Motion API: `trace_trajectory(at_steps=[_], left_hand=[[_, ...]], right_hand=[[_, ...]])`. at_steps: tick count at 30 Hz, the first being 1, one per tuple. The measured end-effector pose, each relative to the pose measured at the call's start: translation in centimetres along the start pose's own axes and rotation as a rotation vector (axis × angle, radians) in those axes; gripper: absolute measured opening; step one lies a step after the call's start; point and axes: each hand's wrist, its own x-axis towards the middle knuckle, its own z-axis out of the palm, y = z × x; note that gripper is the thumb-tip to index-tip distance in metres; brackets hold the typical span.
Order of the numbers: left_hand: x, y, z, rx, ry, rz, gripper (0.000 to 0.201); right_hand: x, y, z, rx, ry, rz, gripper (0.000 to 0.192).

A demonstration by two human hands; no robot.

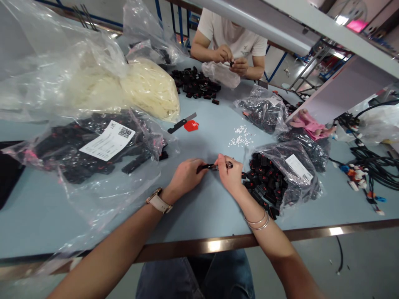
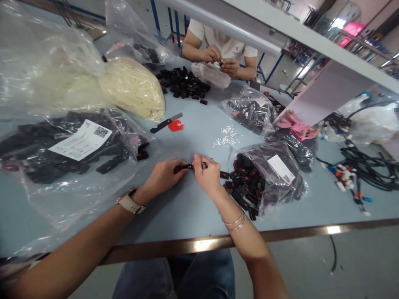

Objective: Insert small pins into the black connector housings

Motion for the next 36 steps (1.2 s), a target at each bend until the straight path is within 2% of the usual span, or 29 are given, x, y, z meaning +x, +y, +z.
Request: trace_trajectory(at_steps=[6,13,27,36], left_hand=[[-0.02,-0.08,0.18,0.008,-0.017,-0.017,0.009],[-0.04,-0.02,0.07,-0.011,-0.008,-0.010,0.007],[-0.03,0.05,-0.03,-0.009,-0.003,-0.015,0.010],[0.01,-0.07,0.01,-0.009,-0.007,-0.006,0.012]], right_hand=[[0.26,-0.02,0.13,-0.041,-0.045,-0.014,0.044],[0.07,-0.16,-0.35,0.005,0.079,0.003,0.045],[0.19,0.09,0.18,-0.052,-0.049,-0.006,0.042],[0.00,0.37,0.32,-0.023,-0.019,0.035,0.042]])
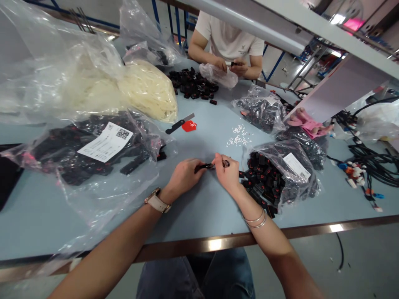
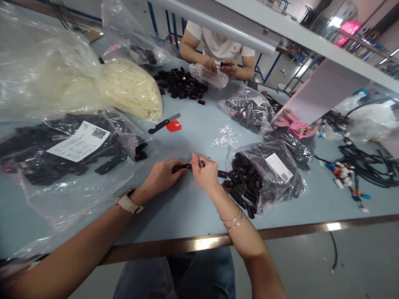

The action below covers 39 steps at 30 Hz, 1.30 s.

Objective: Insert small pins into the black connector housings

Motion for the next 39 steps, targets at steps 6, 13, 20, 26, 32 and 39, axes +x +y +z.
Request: trace_trajectory(at_steps=[6,13,20,26,32,39], left_hand=[[0.0,-0.2,0.2,0.008,0.015,0.007,0.009],[0.0,0.2,-0.1,-0.011,0.000,-0.022,0.007],[0.0,0.2,0.0,-0.006,-0.009,-0.030,0.008],[0.0,0.2,-0.1,-0.015,-0.008,-0.028,0.010],[0.0,0.4,-0.1,-0.002,-0.015,-0.037,0.013],[-0.2,0.5,-0.4,0.061,0.121,-0.068,0.025]], right_hand=[[-0.1,-0.1,-0.2,0.051,0.048,-0.006,0.043],[0.2,0.0,-0.1,0.019,-0.010,-0.037,0.041],[0.0,0.0,-0.2,0.029,0.034,-0.038,0.042],[0.1,0.0,-0.1,0.005,-0.041,-0.042,0.043],[0.0,-0.4,-0.6,0.081,0.050,0.022,0.044],[0.5,0.0,-2.1,0.076,0.178,0.052,0.046]])
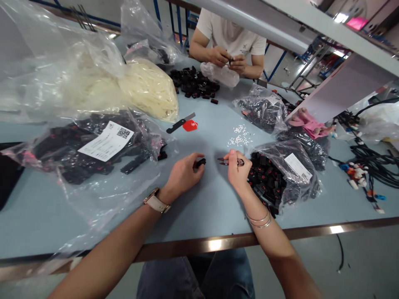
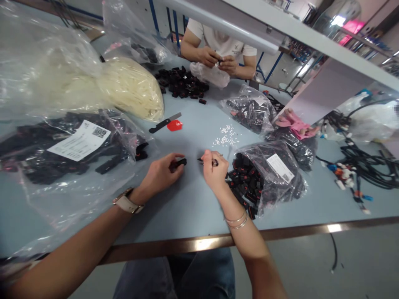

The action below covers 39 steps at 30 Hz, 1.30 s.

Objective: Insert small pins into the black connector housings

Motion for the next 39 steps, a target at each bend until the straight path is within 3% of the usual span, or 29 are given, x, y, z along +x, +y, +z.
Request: trace_trajectory(at_steps=[4,8,14,18,22,24,27,30,32,35,39], left_hand=[[0.0,0.0,-1.4,0.287,0.133,-0.088,0.022],[0.3,-0.5,-3.3,0.533,0.117,-0.257,0.027],[0.5,-0.9,-4.6,0.620,0.060,-0.308,0.034],[0.4,-0.8,-3.9,0.527,0.044,-0.264,0.036],[0.1,-1.0,-2.4,0.447,0.058,-0.100,0.031],[0.0,-1.1,-1.6,0.406,0.035,0.008,0.031],[-0.3,-1.1,-0.7,0.311,-0.009,0.222,0.028],[-0.6,-0.6,-0.2,0.199,-0.009,0.435,0.029],[-0.8,-0.2,-0.1,0.124,0.012,0.529,0.033],[-0.9,0.1,0.0,0.063,0.007,0.567,0.023],[-0.7,-0.3,0.2,0.082,-0.062,0.411,0.013]], right_hand=[[1.2,-0.1,-1.0,-0.108,0.025,-0.049,0.047],[2.5,0.2,-2.2,-0.307,-0.024,-0.046,0.043],[3.8,0.3,-4.9,-0.732,-0.466,0.203,0.033],[4.0,0.3,-6.2,-0.757,-0.768,0.269,0.020],[3.8,0.5,-6.3,-0.795,-0.947,0.276,0.031],[3.6,0.6,-6.0,-0.789,-0.938,0.256,0.026],[3.1,0.2,-4.9,-0.621,-0.804,0.237,0.021],[2.2,-0.6,-3.2,-0.334,-0.677,0.296,0.034],[1.5,-1.1,-2.0,-0.185,-0.697,0.319,0.043],[0.6,-1.5,-0.7,-0.041,-0.726,0.346,0.049],[0.7,-0.8,-0.4,0.074,-0.714,0.356,0.044]])
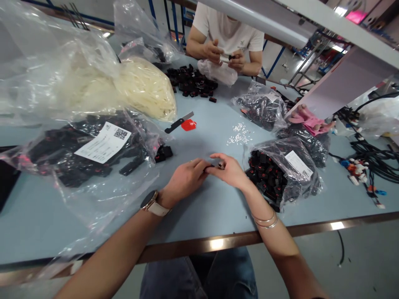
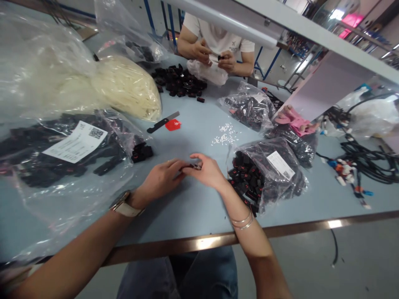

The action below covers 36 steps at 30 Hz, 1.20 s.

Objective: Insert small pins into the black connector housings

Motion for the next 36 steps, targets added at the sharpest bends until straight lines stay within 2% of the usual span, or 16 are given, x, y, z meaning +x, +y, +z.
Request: trace_trajectory(at_steps=[2,4,6,10,15,21,27,36], left_hand=[[0.0,-0.3,0.2,-0.029,-0.020,-0.114,0.014],[0.1,-0.4,0.3,-0.075,-0.030,-0.198,0.016],[0.2,-0.5,0.4,-0.106,-0.035,-0.230,0.016],[0.4,-0.6,0.4,-0.094,-0.038,-0.209,0.013],[0.4,-0.7,0.4,-0.075,-0.062,-0.197,0.012],[0.4,-0.8,0.5,-0.063,-0.057,-0.184,0.012],[0.5,-0.7,0.4,-0.069,-0.063,-0.184,0.014],[0.5,-0.7,0.4,-0.093,-0.056,-0.176,0.014]], right_hand=[[0.7,0.5,-0.9,-0.056,0.099,-0.019,0.034],[1.6,1.0,-2.3,-0.238,0.263,-0.004,0.028],[2.6,1.4,-3.5,-0.458,0.350,0.071,0.024],[4.5,1.7,-4.6,-0.723,0.263,0.157,0.024],[6.1,2.0,-3.8,-0.909,0.169,0.149,0.027],[7.1,2.8,-4.4,-0.885,0.144,0.115,0.029],[7.9,2.3,-5.5,-0.877,0.194,0.108,0.030],[8.0,1.8,-4.6,-0.994,0.100,0.073,0.027]])
